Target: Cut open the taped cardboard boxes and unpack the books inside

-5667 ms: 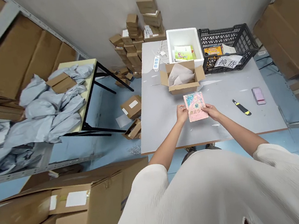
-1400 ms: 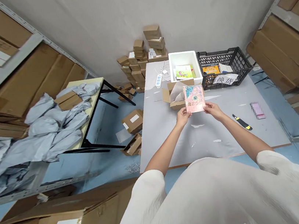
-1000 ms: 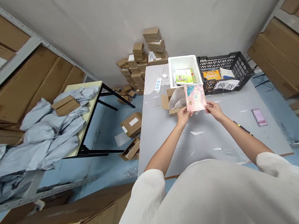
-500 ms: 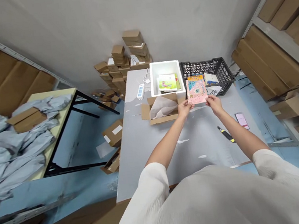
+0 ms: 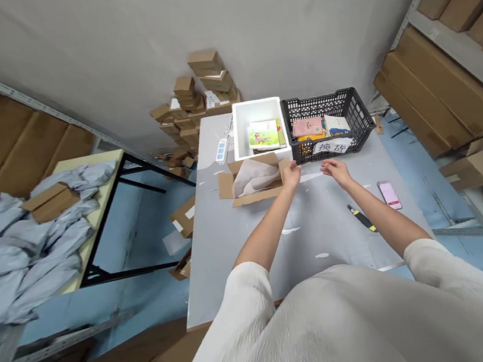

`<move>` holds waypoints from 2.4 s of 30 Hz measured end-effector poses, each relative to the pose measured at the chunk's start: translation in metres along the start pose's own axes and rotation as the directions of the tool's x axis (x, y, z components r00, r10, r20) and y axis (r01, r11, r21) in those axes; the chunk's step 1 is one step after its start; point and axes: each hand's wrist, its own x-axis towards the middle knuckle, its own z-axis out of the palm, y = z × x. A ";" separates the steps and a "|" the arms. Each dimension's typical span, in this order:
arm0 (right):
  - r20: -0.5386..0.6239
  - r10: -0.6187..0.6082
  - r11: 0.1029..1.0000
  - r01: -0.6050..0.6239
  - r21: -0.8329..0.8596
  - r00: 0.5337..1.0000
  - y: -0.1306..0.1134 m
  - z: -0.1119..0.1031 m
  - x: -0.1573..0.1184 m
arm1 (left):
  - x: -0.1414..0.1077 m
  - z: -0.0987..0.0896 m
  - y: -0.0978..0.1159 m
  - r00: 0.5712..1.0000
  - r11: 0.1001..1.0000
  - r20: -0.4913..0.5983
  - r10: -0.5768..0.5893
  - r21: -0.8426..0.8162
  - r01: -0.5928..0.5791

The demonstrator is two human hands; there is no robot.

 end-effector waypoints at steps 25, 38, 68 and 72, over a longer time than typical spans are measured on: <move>0.042 0.187 0.944 -0.168 -0.283 0.981 0.043 0.131 -0.007 | -0.064 -0.196 -0.013 0.957 0.763 -0.163 0.242 0.641 -0.083; -0.131 0.144 0.973 -0.164 -0.162 0.981 0.074 0.173 -0.033 | -0.018 -0.282 -0.047 0.978 0.970 -0.154 0.141 0.220 -0.105; 0.236 0.105 0.984 -0.067 -0.166 0.966 0.100 0.225 -0.126 | -0.178 -0.363 -0.089 0.858 0.885 -0.394 0.331 0.444 -0.138; 0.273 0.103 0.981 -0.052 -0.189 0.957 0.097 0.252 -0.141 | -0.185 -0.389 -0.093 0.839 0.898 -0.433 0.328 0.418 -0.136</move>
